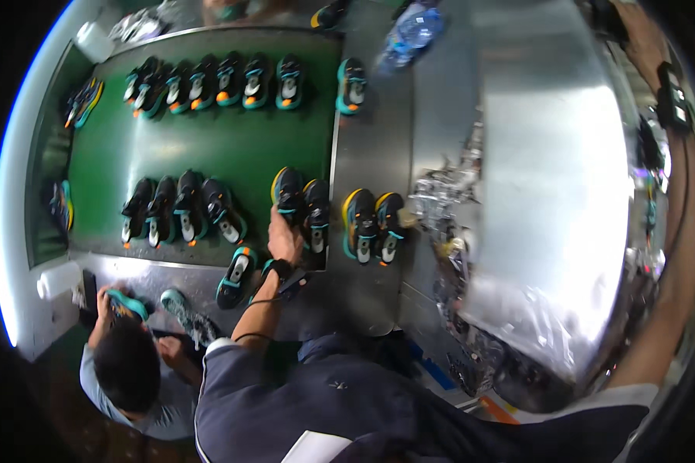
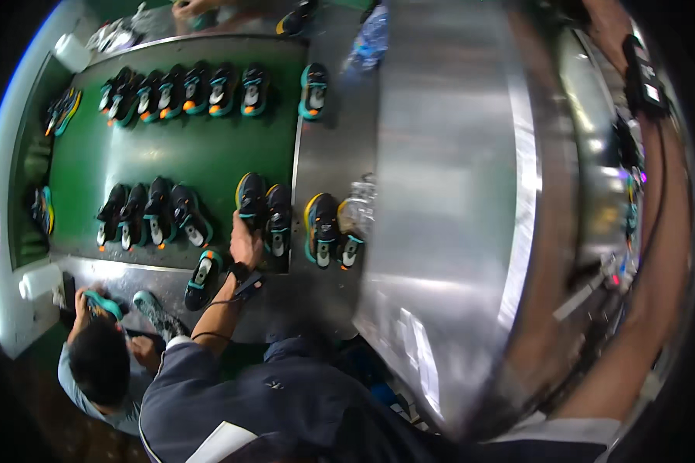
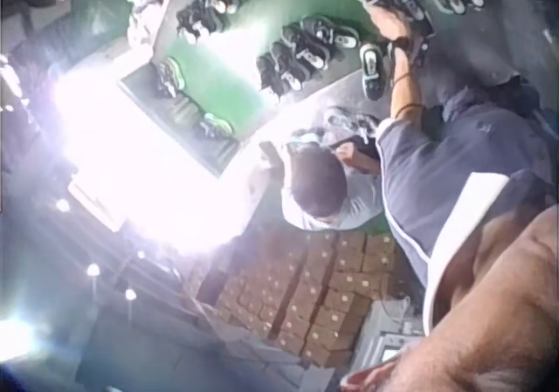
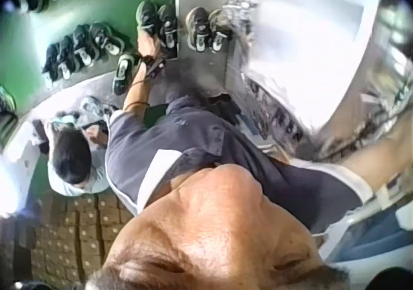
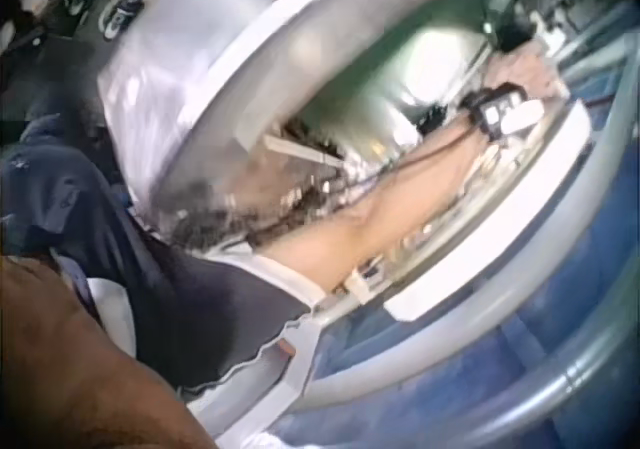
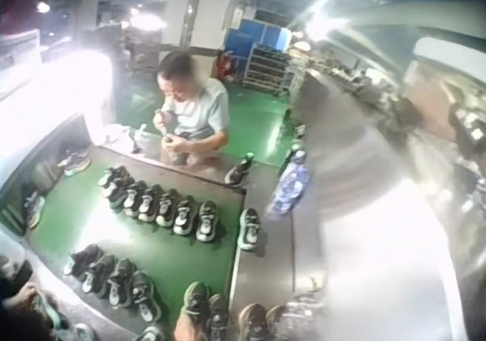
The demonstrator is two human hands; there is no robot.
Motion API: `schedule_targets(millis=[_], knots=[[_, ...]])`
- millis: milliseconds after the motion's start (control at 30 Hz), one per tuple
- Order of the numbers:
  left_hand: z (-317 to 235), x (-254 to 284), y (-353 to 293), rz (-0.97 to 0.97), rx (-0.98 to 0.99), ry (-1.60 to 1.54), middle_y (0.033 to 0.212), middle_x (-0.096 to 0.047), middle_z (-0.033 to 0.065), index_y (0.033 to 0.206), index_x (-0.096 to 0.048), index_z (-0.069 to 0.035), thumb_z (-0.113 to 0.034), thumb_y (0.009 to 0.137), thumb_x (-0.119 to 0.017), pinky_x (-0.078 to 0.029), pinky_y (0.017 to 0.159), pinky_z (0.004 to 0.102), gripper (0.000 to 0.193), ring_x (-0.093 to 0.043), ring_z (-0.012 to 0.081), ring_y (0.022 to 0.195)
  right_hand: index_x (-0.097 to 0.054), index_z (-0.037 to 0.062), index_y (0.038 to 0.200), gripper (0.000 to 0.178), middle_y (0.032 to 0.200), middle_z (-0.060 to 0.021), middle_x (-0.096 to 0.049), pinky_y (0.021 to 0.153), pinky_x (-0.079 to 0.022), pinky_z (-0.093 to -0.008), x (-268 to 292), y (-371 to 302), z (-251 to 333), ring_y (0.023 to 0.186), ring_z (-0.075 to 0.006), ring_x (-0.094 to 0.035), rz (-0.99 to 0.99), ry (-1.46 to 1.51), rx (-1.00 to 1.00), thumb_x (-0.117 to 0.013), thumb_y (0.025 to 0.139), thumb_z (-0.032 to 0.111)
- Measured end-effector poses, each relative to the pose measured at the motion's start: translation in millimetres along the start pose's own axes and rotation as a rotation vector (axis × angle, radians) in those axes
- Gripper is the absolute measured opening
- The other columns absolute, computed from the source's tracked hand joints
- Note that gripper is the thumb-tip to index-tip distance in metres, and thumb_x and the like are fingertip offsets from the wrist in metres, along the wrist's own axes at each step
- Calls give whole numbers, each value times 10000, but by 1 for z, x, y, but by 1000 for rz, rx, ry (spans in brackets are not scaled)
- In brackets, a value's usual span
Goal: Operate a shoe-lasting machine to shape and attach soles to shoe uppers.
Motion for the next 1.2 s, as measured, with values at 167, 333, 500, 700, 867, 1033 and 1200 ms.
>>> schedule_targets(millis=[167,333,500,700,867,1033,1200], knots=[[-29,6,-20,-228,-523,54,1167,-582,253,1393,-356,-6,-111,781,-685,-467,902,469,703,-564,443,1074,-559,52,1247,530,1143,-173,-613,896,-452,-397,85,-118,-20,1017,-286,-581,-70,256,-430,-721,750,139],[-101,14,-149,623,-441,-392,1217,-605,165,1282,-509,27,-44,852,-677,-469,935,355,467,-590,255,1103,-576,-1,1216,500,1096,-190,-620,864,-487,-361,184,-259,5,955,-271,-621,-330,330,-813,-711,743,91],[-197,-13,-340,1793,-267,-640,1298,-574,144,1341,-487,-5,-114,913,-656,-413,1034,364,472,-536,225,1221,-639,-13,1069,463,931,-119,-681,838,-496,-343,309,-423,76,881,-225,-644,-338,743,-1054,-832,707,203],[-285,-30,-504,2024,-689,-910,1507,-322,149,1506,-155,5,-304,842,-750,-291,1118,391,943,-351,261,1375,-600,-67,1127,638,968,-178,-635,808,-487,-380,396,-573,208,885,-297,-625,75,875,-1383,-811,697,354],[-249,-44,-655,2102,-624,-635,1246,-566,89,1385,-403,5,-212,848,-732,-420,970,315,666,-557,180,1094,-600,-19,1170,640,975,-220,-668,797,-502,-386,478,-688,320,907,-312,-633,97,881,-2017,-720,769,466],[-155,-69,-783,2375,-297,-388,1185,-608,72,1331,-471,-12,-110,943,-593,-473,914,317,418,-593,154,1036,-534,10,1286,639,1109,-114,-656,890,-492,-302,564,-785,467,1092,-184,-595,-684,1072,-2538,-760,782,332],[-34,-56,-910,2450,-814,175,1245,-578,96,1411,-407,14,-174,970,-568,-428,968,299,506,-530,154,1097,-573,30,1229,617,1085,-76,-638,915,-461,-295,666,-857,590,978,-152,-591,-776,86,-2860,-776,651,102]])
Point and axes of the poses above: each hand's wrist, its own y-axis towards the middle knuckle, its own x-axis out of the back of the hand, z = x × y, the point moved 7 cm from there along y, towards the middle knuckle
